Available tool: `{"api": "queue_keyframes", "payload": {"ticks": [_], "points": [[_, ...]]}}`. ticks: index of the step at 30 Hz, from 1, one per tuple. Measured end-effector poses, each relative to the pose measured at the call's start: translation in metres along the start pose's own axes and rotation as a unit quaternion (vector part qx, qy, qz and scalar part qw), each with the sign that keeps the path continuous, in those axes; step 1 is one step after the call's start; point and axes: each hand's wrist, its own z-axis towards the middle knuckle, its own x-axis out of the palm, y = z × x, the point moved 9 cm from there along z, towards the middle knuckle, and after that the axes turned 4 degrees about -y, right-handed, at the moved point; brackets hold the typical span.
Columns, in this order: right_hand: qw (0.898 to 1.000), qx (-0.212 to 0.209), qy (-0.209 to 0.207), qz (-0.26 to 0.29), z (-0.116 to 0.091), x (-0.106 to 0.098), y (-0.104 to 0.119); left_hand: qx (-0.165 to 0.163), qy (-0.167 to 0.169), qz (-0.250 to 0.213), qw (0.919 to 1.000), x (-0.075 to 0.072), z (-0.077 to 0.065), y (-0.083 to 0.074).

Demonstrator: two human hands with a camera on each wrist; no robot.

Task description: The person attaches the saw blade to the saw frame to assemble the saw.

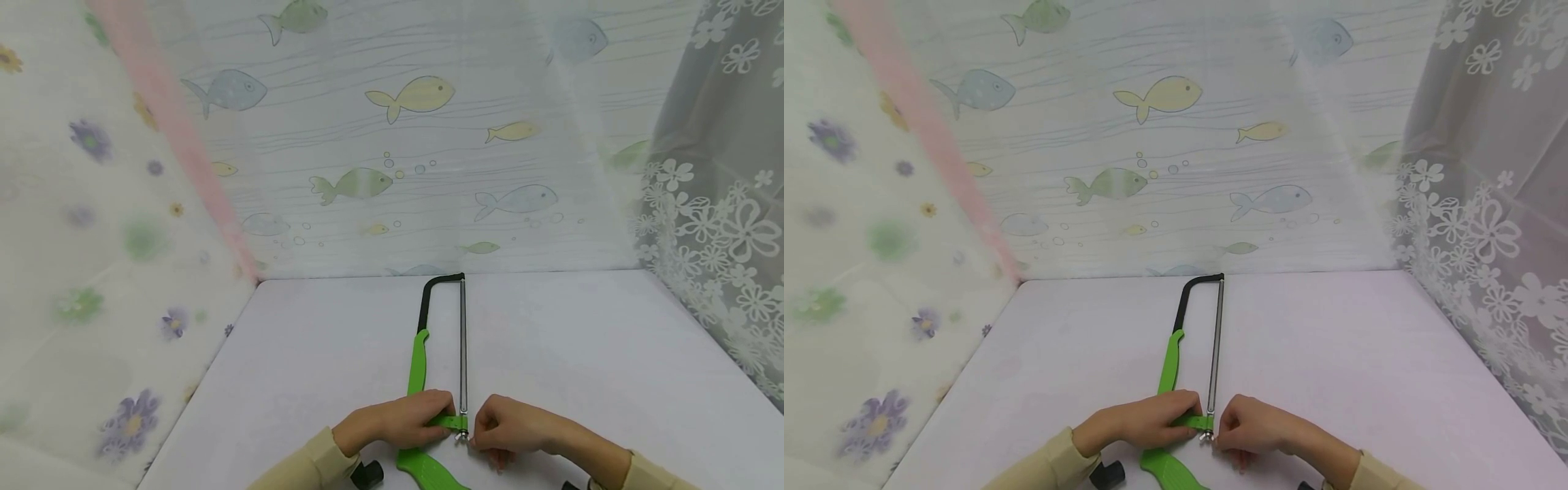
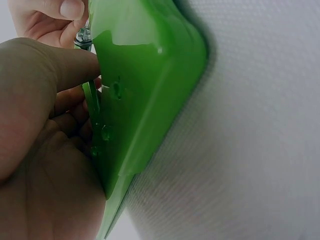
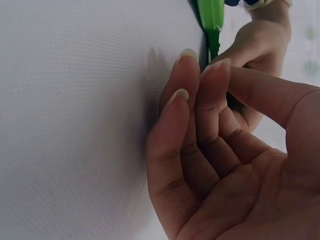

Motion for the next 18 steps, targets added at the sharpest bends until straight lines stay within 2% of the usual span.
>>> {"api": "queue_keyframes", "payload": {"ticks": [18], "points": [[1.0,0.007,0.012,-0.001,0.0045,0.0068,0.0048,-0.009,0.007,-0.012,0.9999,0.0007,-0.0001,0.0013]]}}
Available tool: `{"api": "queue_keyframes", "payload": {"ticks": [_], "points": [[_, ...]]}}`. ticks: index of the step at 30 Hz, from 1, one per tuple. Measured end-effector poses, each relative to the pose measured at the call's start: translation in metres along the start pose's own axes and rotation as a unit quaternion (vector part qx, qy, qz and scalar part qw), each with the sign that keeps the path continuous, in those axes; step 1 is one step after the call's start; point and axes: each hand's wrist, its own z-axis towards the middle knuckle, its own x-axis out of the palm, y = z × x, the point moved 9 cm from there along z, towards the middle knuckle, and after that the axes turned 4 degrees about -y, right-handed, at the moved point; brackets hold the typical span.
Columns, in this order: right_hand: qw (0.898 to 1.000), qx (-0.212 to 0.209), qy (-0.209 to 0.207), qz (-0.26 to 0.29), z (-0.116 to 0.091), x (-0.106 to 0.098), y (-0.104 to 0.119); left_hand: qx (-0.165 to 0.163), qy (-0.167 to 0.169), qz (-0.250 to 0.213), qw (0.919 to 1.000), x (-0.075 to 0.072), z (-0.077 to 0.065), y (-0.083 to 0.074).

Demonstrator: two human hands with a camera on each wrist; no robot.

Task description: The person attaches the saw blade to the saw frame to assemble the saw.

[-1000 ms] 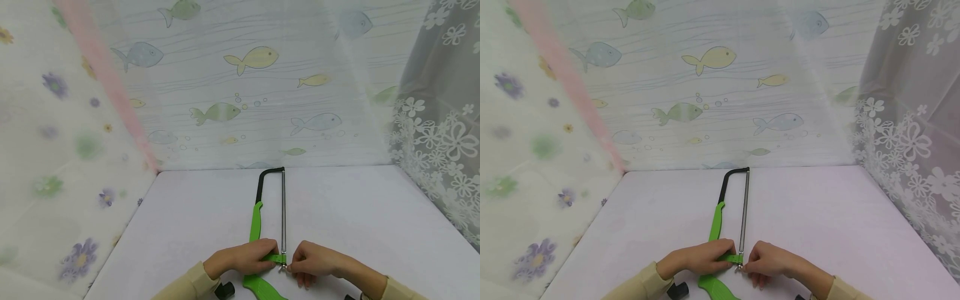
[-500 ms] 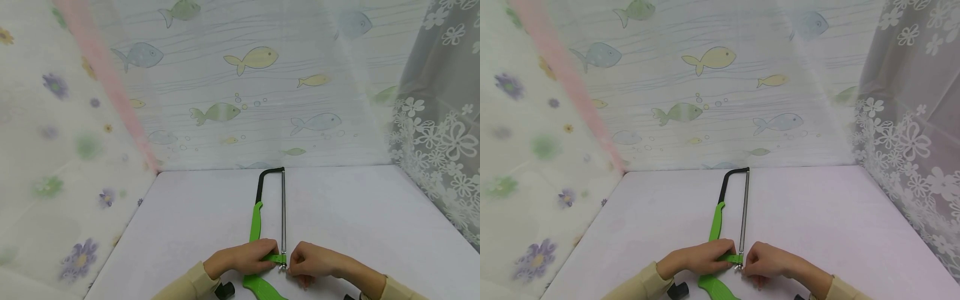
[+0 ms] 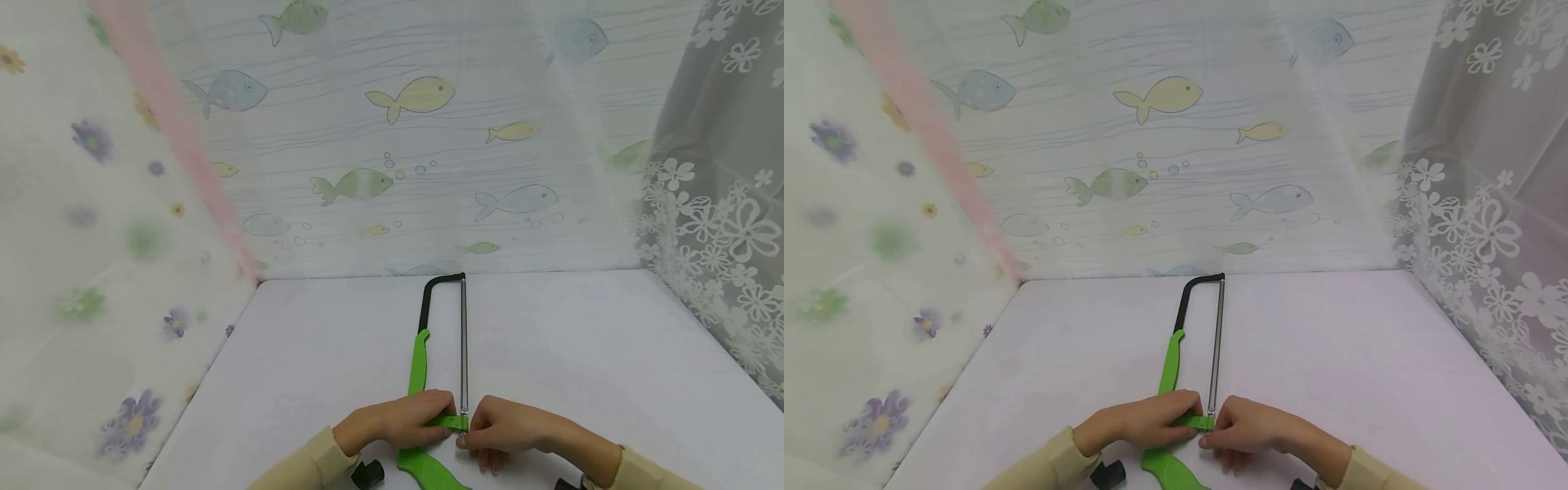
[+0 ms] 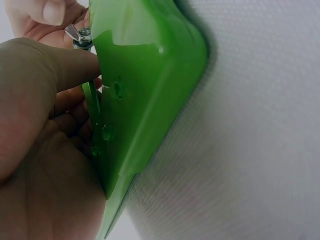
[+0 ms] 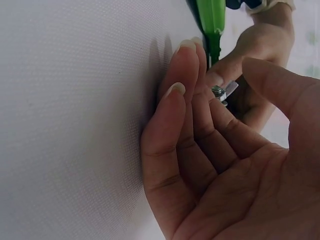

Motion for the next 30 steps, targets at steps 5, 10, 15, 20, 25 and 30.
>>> {"api": "queue_keyframes", "payload": {"ticks": [5,10,15,20,25,30], "points": [[1.0,0.015,-0.015,-0.008,0.0019,-0.0004,-0.0017,0.004,-0.002,0.001,1.0,-0.0005,0.0005,-0.0016],[0.999,0.024,-0.021,-0.01,0.003,-0.0005,-0.0022,0.003,0.0,-0.004,1.0,-0.0004,0.0006,-0.0018],[0.999,0.027,-0.019,-0.007,0.0027,-0.0008,-0.0016,0.002,-0.001,-0.002,1.0,-0.0013,0.0004,-0.0021],[0.999,0.031,-0.022,-0.01,0.0014,-0.0018,-0.0007,0.0,-0.001,-0.001,1.0,-0.0012,0.0002,-0.0016],[0.999,0.028,-0.026,-0.015,-0.0006,-0.003,0.0004,-0.005,-0.001,-0.002,1.0,0.0003,0.0004,0.0007],[0.999,0.027,-0.031,-0.02,-0.0031,-0.0048,-0.0001,-0.007,-0.002,0.0,1.0,0.0004,0.0001,0.0012]]}}
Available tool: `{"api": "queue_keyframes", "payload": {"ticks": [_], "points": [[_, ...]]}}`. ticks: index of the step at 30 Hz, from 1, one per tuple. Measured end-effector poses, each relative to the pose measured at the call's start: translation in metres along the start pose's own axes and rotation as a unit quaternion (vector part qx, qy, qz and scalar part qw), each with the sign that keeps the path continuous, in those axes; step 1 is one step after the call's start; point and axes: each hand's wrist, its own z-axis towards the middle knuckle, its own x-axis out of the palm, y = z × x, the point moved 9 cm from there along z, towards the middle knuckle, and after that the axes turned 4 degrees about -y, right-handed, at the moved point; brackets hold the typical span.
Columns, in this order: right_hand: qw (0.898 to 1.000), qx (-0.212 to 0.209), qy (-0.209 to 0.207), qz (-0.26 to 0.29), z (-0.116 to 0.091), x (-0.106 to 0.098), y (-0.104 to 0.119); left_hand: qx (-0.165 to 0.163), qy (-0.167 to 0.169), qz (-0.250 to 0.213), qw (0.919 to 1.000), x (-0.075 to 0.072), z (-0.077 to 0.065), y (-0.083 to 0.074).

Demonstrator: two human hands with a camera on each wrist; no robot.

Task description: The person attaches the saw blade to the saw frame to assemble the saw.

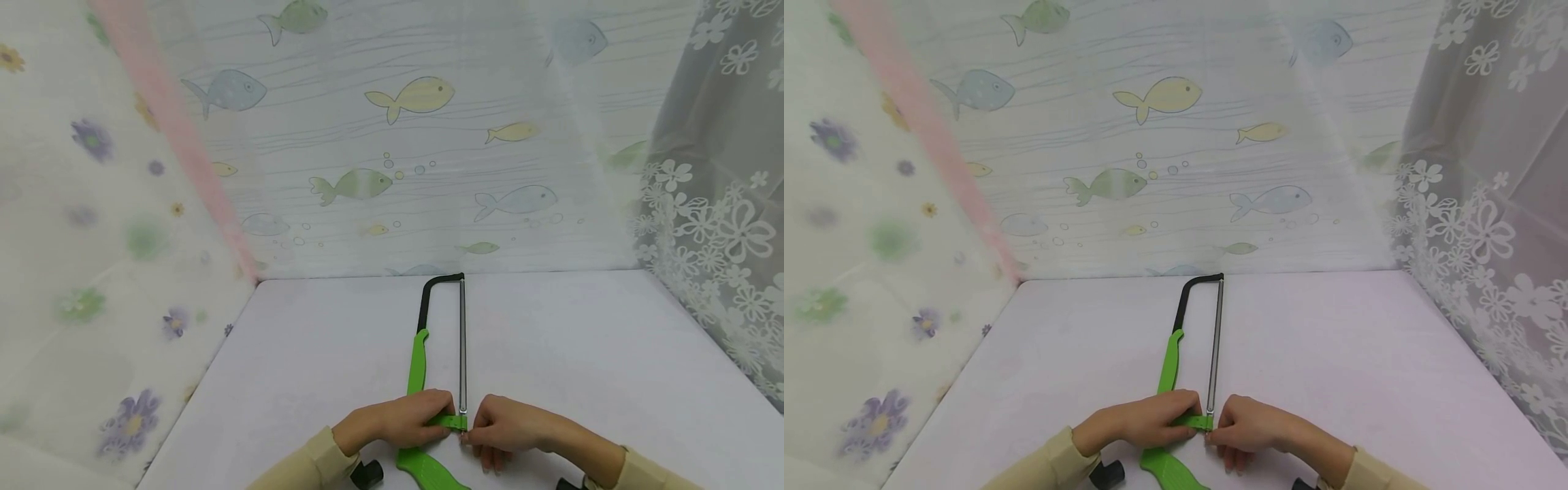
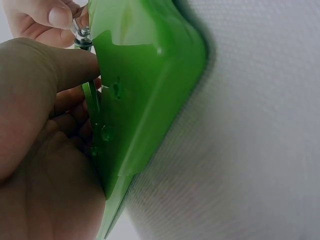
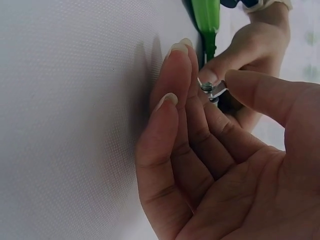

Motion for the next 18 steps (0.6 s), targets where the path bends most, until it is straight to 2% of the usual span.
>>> {"api": "queue_keyframes", "payload": {"ticks": [14,18], "points": [[1.0,-0.005,-0.014,-0.015,-0.0017,-0.0054,-0.0036,0.006,-0.002,0.004,1.0,-0.0017,-0.0006,-0.0023],[1.0,-0.019,-0.011,-0.018,-0.0015,-0.0048,-0.0011,0.011,-0.003,0.006,0.9999,-0.0021,-0.0009,-0.0035]]}}
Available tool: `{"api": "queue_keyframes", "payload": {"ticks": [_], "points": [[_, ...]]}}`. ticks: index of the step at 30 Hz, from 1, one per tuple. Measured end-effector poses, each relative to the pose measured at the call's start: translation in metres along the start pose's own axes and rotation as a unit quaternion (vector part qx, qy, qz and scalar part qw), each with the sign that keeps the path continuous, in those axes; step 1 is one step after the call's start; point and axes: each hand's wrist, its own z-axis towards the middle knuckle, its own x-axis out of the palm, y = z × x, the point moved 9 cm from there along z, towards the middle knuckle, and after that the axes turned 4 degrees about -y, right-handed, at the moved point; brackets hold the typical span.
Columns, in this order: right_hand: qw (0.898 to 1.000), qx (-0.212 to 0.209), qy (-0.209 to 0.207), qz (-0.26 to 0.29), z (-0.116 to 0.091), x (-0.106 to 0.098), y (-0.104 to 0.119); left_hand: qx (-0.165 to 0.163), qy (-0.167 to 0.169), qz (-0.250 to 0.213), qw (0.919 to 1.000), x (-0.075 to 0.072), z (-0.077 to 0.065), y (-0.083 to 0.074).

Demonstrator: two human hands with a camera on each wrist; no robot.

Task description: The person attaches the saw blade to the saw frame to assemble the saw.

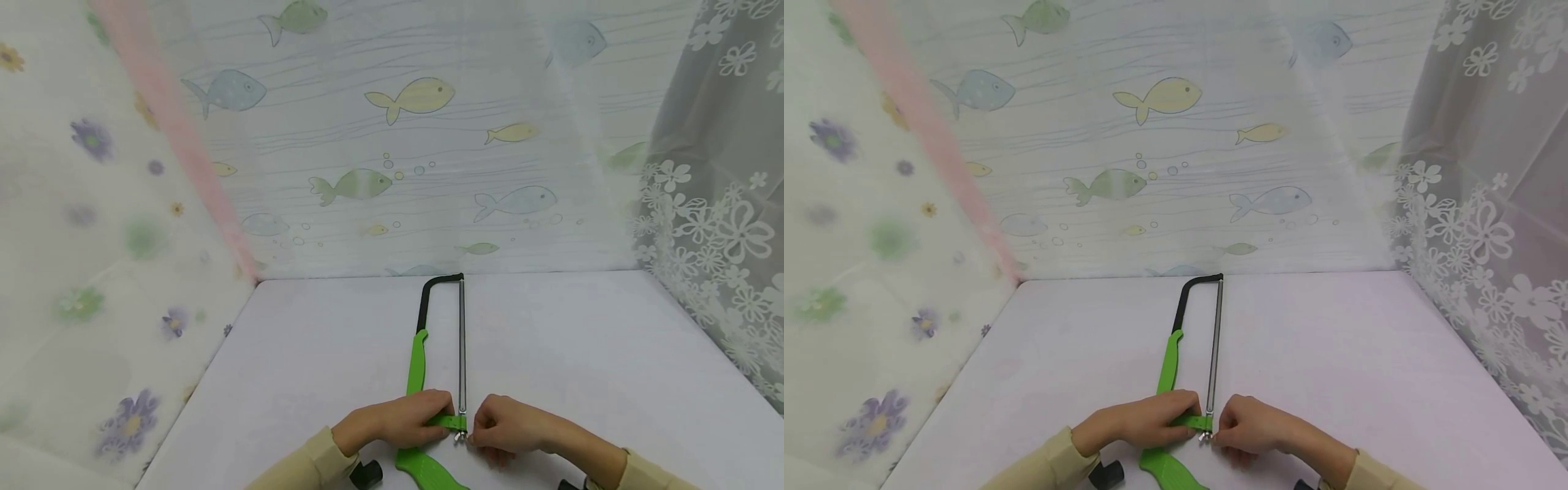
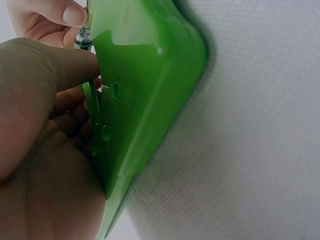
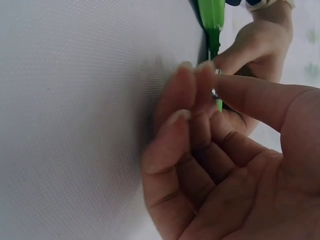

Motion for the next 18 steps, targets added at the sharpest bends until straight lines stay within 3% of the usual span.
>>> {"api": "queue_keyframes", "payload": {"ticks": [8,18], "points": [[1.0,-0.015,0.023,0.011,0.002,0.0044,0.0047,-0.002,0.001,0.001,1.0,0.0002,-0.0006,0.0004],[0.999,-0.002,0.02,0.026,0.0049,0.0097,0.0006,-0.008,0.003,-0.004,1.0,0.0012,-0.0007,0.0022]]}}
